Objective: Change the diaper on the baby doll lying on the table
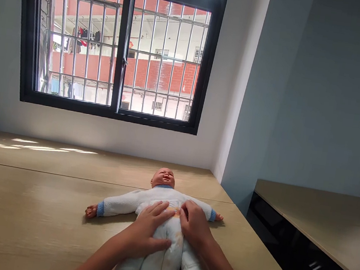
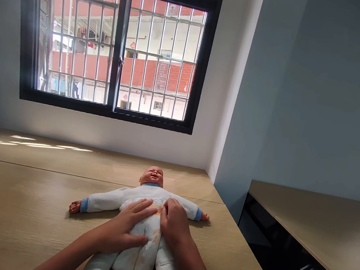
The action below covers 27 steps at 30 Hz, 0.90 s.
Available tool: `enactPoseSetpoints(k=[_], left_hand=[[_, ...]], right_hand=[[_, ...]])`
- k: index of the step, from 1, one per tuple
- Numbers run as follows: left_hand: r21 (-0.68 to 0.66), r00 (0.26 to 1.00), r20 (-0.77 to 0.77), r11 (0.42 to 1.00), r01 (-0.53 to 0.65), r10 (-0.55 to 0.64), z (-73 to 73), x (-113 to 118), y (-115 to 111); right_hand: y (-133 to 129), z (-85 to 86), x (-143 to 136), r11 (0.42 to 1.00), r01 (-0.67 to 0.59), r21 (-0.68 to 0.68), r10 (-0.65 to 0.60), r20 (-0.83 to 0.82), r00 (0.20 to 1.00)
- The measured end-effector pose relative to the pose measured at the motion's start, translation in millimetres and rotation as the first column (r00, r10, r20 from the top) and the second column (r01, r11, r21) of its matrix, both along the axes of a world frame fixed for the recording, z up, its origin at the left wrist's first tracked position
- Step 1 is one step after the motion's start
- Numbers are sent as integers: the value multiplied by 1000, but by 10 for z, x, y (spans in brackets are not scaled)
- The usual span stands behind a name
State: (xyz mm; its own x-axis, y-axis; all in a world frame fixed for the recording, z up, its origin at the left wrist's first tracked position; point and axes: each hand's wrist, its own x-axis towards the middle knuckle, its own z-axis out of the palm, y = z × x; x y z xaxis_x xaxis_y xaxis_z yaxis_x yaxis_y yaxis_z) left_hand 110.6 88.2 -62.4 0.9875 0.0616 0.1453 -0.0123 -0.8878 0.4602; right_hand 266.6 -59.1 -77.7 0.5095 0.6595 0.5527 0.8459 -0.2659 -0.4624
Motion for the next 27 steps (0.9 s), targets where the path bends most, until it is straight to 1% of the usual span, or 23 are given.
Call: enactPoseSetpoints(k=[3,7,10,14,17,21,24,27], left_hand=[[59,1000,-16,998,-20,20,61,23,-92],[124,999,34,992,-30,26,126,59,-180],[162,997,42,985,-64,58,147,96,-236],[197,995,28,975,-103,100,138,144,-272],[203,994,17,973,-109,108,112,171,-268],[189,995,33,977,-101,97,78,172,-244],[155,996,58,985,-70,61,74,140,-222],[113,998,51,993,-26,20,96,104,-197]], right_hand=[[-28,11,41,1000,-7,0,7,-17,1000],[-32,10,42,1000,8,11,-8,-45,999],[-34,10,40,999,20,25,-18,-83,996],[-46,4,58,997,34,62,-24,-163,986],[-44,-13,64,998,10,61,0,-170,986],[-29,-35,43,999,-40,16,41,-94,995],[-23,-41,28,997,-72,19,73,-54,996],[-21,-40,27,992,-119,35,121,-45,992]])
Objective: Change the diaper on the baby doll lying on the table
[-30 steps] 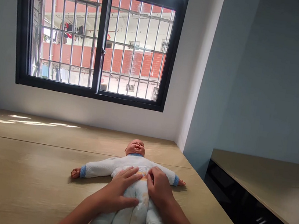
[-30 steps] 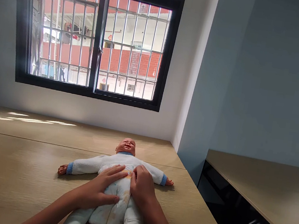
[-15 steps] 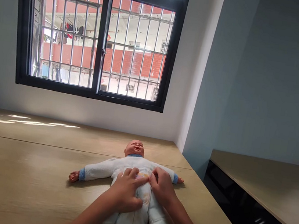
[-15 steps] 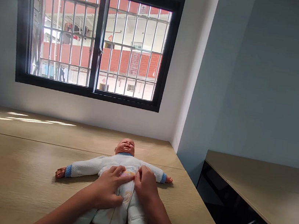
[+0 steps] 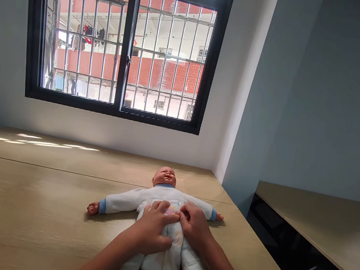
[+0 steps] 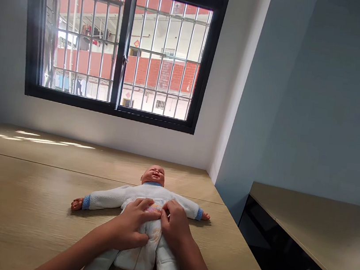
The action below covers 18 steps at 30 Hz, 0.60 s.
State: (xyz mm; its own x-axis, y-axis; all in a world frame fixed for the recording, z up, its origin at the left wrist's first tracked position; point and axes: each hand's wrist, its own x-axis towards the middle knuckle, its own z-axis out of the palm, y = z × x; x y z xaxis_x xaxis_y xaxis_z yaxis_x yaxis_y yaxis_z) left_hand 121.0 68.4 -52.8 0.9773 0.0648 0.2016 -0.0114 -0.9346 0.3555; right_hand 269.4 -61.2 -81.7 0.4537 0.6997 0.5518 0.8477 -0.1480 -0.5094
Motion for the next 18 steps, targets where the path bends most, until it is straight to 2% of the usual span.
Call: enactPoseSetpoints(k=[5,9,11,14,16,18], left_hand=[[-137,998,-21,988,64,-67,39,-48,116],[-335,990,79,933,134,-114,13,-69,295],[-415,980,172,895,161,-96,-26,-55,374],[-481,969,247,864,146,-26,-90,-14,438],[-472,964,268,873,126,5,-114,5,445],[-438,956,288,895,86,49,-114,9,438]], right_hand=[[-23,33,5,988,-154,-3,154,-45,987],[-65,63,-7,980,-187,62,189,-39,981],[-75,64,-18,983,-159,94,163,-33,986],[-75,55,-37,982,-189,12,189,-61,980],[-78,52,-49,974,-222,-39,218,-87,972],[-85,52,-59,982,-189,-4,188,-83,979]])
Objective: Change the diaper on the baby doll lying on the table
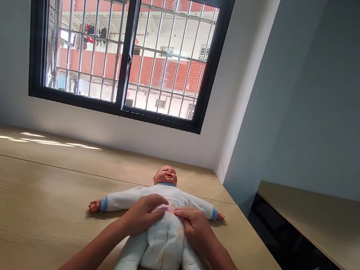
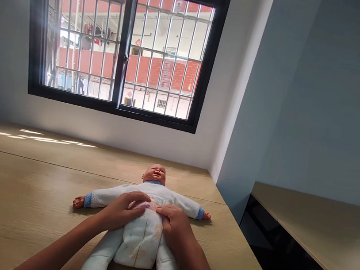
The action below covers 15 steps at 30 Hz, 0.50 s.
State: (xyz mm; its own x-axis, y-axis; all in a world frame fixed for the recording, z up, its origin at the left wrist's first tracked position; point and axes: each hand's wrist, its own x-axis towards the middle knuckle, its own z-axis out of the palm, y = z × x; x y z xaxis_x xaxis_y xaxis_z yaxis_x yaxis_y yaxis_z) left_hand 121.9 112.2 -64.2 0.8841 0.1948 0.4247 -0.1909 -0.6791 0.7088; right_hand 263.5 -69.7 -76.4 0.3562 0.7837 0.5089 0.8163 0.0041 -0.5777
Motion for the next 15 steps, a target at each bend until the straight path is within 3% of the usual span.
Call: enactPoseSetpoints(k=[2,6,8,11,15], left_hand=[[26,995,34,995,-96,95,15,-6,-2],[91,960,102,959,-269,259,28,-10,31],[124,947,76,939,-321,313,6,3,49],[122,944,6,937,-328,329,-46,33,56],[117,956,-11,949,-291,294,-78,50,37]], right_hand=[[-5,-1,-8,998,39,52,-40,7,999],[-2,-20,-10,999,-7,39,7,-10,1000],[0,-27,4,997,50,61,-49,-11,999],[0,-24,20,982,157,108,-158,-5,987],[10,-3,-25,984,165,70,-166,9,986]])
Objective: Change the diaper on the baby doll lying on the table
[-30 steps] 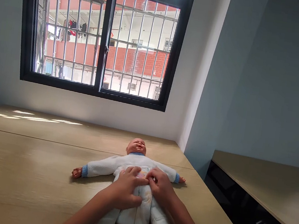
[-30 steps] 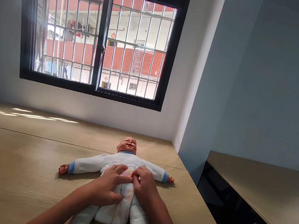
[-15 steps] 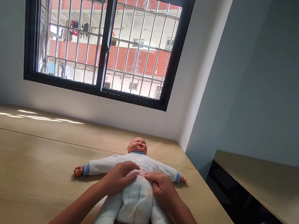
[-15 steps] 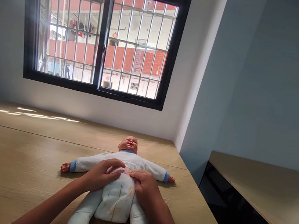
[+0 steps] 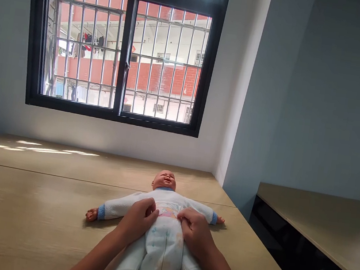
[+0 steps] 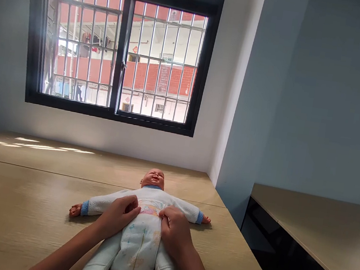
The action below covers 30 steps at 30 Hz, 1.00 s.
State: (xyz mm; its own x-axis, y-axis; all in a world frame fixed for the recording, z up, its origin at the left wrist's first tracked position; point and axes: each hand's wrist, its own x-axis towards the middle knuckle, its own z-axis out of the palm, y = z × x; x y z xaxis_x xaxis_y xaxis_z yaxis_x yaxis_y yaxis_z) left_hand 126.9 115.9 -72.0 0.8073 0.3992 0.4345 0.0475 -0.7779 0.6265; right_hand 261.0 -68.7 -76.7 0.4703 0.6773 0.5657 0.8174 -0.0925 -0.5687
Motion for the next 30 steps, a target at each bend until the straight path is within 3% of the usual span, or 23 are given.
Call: enactPoseSetpoints(k=[7,14,30], left_hand=[[61,995,-38,993,98,-96,49,-76,-17],[24,978,-110,983,181,-177,42,-84,50],[-99,984,-86,984,145,-154,-4,-31,96]], right_hand=[[16,20,-69,1000,-5,-30,4,-21,1000],[-3,17,-50,992,-90,-85,89,-22,996],[8,2,-15,991,-62,-116,57,-49,997]])
